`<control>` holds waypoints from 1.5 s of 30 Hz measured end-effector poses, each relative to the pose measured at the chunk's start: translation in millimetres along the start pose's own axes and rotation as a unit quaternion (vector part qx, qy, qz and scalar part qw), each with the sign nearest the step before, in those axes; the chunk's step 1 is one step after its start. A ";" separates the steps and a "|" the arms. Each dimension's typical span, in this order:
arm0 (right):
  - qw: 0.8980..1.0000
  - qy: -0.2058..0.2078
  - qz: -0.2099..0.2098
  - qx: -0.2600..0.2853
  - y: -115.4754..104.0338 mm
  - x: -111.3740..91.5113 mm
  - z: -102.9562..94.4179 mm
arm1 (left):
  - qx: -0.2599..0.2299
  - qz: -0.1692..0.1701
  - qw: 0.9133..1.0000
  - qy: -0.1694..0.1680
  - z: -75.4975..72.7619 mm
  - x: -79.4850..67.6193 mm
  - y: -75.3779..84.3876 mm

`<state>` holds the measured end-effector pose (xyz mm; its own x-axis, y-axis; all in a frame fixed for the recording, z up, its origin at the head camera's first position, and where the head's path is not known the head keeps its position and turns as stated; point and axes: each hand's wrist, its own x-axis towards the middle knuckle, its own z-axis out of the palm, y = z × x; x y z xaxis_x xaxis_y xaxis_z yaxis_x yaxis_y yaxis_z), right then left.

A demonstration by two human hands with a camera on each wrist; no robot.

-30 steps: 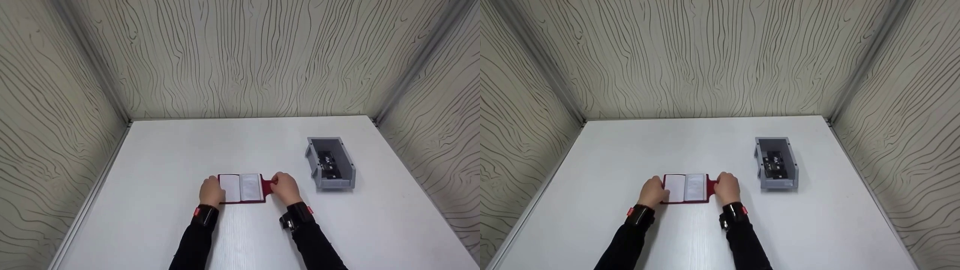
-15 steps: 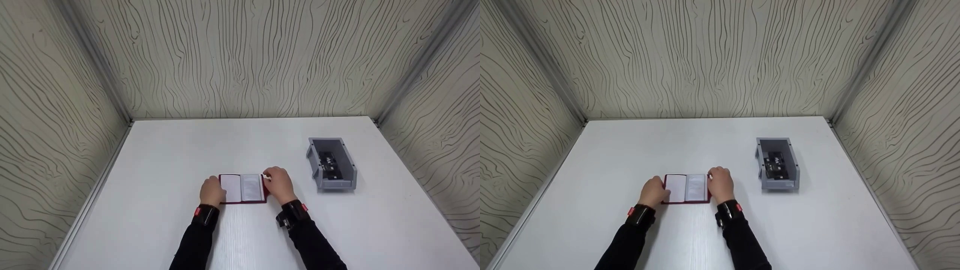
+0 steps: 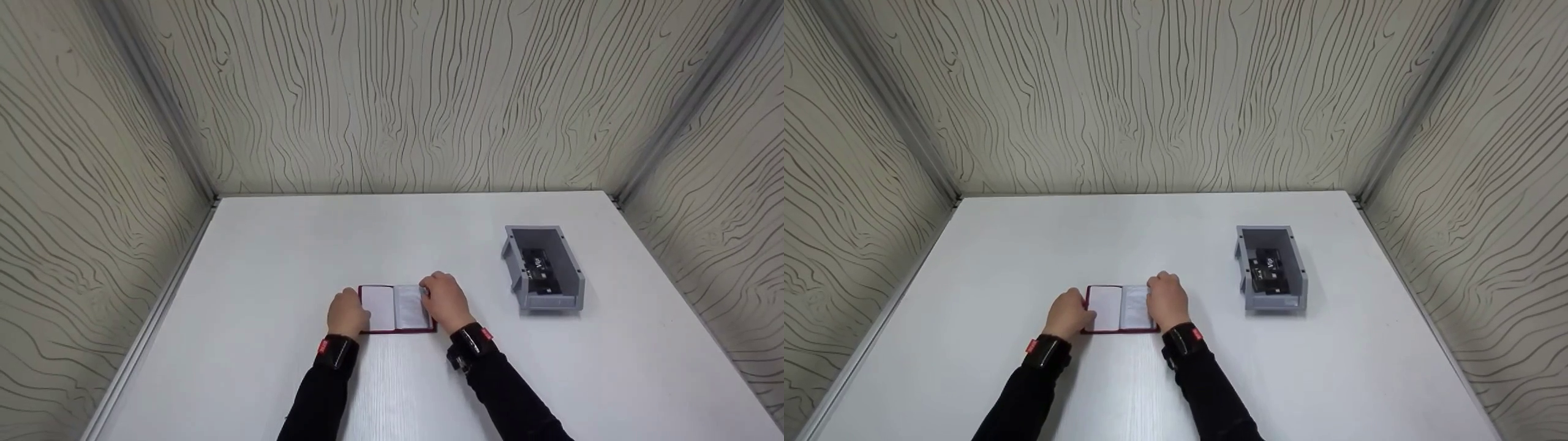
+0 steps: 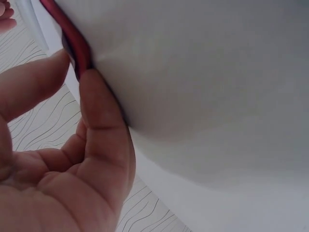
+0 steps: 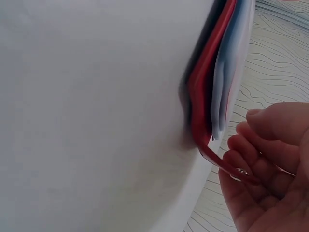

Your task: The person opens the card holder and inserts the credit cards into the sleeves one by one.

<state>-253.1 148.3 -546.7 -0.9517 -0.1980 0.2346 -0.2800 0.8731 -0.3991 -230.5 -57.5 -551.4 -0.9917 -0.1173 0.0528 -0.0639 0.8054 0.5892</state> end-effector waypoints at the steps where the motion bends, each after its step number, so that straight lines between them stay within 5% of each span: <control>1: 1.000 -0.001 -0.001 -0.004 -0.3 0.3 0.5 | -0.001 -0.001 1.000 -0.001 -0.1 -0.1 0.2; 35: 0.998 -0.019 -0.020 -0.052 -4.2 -4.2 4.8 | -0.001 0.020 1.000 0.014 1.2 -0.4 -1.6; 45: 0.997 0.005 -0.056 -0.046 -8.6 -7.1 5.7 | 0.009 0.032 0.999 0.029 3.4 -0.4 -4.0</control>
<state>-244.6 139.6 -550.0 -0.9137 -0.2926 0.2819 -0.3712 0.8832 -0.2865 -230.2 -58.7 -556.6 -0.9857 -0.0980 0.1370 -0.0027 0.8226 0.5686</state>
